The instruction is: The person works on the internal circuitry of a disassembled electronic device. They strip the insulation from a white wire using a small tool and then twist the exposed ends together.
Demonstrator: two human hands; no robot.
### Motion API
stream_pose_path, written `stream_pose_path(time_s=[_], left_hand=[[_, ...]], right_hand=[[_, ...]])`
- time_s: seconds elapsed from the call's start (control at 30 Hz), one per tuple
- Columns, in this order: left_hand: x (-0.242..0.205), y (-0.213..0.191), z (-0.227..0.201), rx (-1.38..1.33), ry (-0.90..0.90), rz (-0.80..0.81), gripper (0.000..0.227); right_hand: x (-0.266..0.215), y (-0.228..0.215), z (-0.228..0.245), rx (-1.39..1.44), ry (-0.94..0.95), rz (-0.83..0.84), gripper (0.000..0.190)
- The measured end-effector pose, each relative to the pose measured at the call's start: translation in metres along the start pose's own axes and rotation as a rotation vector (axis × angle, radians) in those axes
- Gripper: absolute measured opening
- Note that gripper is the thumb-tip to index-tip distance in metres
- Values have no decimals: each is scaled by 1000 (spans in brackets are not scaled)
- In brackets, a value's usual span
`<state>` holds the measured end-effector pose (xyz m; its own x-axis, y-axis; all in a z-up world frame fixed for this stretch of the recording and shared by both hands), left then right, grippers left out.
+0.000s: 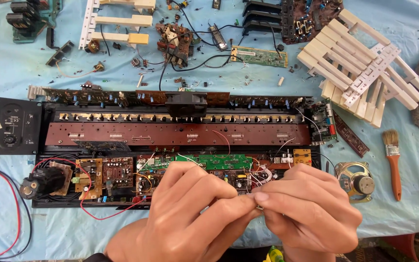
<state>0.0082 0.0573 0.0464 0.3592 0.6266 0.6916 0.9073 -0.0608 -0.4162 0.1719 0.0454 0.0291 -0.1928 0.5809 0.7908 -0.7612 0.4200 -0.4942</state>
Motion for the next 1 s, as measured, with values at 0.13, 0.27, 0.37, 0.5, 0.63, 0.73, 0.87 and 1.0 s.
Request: stream_pose_path(time_s=[0.13,0.27,0.37,0.5,0.63,0.73,0.87,1.0], left_hand=[[0,-3,1,31,-1,-85,13],[-1,-3,2,15,-28,-70,13],[-1,-3,2,9,-16,-73,13],[0,-4,3,1,-2,-53,11],[0,-4,3,2,-23,-34,11],[1,-5,3,-10,-36,-1,11],[2,-5,4,-4,-43,36,13],[3,-4,4,21,-65,77,14]], right_hand=[[-2,-4,4,-42,83,1,16],[-3,-5,5,-24,65,18,12],[-4,-6,4,21,117,13,11],[-8,-6,1,103,156,36,10],[-9,-6,-2,142,168,55,10],[-4,-4,0,147,217,45,9],[-1,-3,2,135,266,54,8],[1,-4,1,120,278,109,7]])
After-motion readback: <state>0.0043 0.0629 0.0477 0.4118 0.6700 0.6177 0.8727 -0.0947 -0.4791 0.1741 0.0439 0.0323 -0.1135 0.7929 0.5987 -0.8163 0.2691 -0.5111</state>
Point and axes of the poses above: each hand's wrist, its own x-axis towards the middle knuckle, its own y-axis out of the palm, z = x × y, the point moved 4 cm from there along x, towards the middle knuckle, and after that the axes turned 9 degrees about -x, right-handed, at the moved point
